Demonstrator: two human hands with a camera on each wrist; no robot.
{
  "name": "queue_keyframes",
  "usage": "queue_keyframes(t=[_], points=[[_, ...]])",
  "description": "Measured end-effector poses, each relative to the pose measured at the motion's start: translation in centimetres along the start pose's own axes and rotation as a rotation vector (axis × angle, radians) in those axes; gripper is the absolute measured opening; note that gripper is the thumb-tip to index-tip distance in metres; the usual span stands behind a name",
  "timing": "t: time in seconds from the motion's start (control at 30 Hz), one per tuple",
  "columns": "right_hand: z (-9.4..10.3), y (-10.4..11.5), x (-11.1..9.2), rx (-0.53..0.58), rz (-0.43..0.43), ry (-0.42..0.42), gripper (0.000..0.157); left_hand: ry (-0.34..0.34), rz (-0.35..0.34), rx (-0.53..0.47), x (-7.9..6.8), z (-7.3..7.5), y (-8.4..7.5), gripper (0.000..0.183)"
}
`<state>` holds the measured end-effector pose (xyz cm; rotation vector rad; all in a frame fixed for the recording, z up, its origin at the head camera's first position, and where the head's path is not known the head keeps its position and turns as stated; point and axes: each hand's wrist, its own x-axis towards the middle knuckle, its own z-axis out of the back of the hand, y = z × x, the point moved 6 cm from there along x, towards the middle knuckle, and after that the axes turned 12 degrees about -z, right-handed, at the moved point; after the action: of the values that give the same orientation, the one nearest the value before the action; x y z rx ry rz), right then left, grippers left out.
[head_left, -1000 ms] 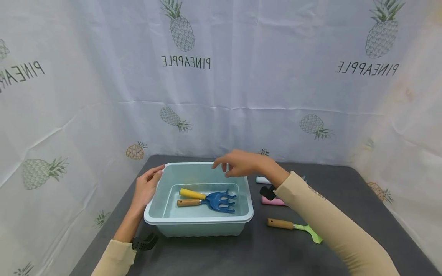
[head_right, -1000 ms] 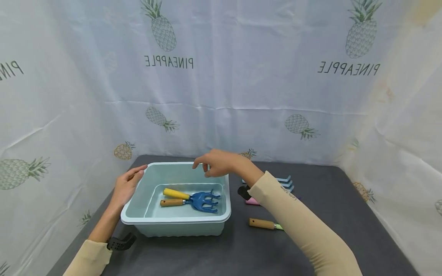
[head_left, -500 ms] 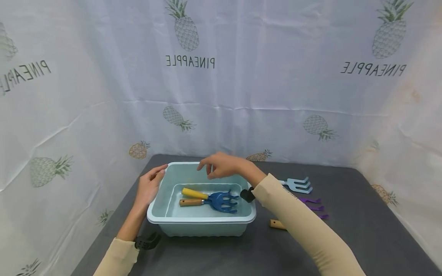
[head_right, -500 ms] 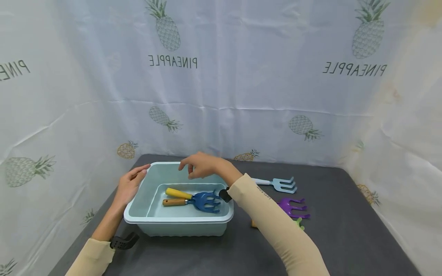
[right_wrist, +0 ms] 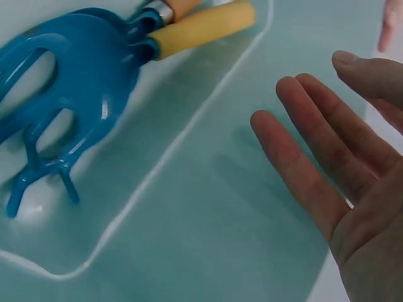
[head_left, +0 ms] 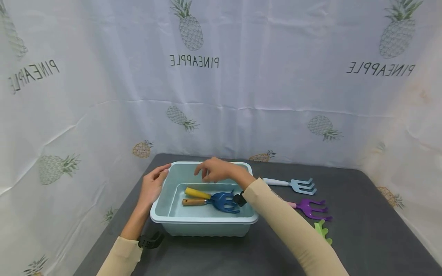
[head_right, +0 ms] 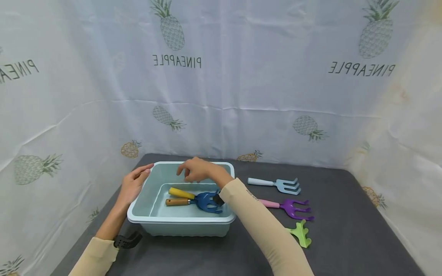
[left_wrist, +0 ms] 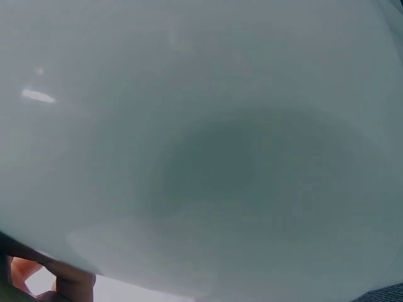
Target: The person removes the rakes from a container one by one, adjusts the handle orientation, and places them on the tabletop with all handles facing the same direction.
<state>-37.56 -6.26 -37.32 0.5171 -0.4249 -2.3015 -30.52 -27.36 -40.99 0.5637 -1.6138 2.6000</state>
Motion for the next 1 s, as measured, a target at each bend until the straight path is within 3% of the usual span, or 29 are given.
queue_keyframes(t=[0.33, 0.77, 1.0], points=[[-1.7, -0.5, 1.0, -0.015, -0.060, 0.095, 0.043, -0.020, 0.012, 0.001, 0.0, 0.0, -0.1, 0.045], [-3.3, -0.8, 1.9, -0.022, -0.094, 0.140, 0.043, -0.018, 0.006, 0.015, 0.0, -0.1, -0.1, 0.043], [-4.0, -1.2, 1.8, -0.020, -0.156, 0.170, 0.049, -0.020, 0.001, 0.007, -0.1, -0.1, -0.2, 0.044]])
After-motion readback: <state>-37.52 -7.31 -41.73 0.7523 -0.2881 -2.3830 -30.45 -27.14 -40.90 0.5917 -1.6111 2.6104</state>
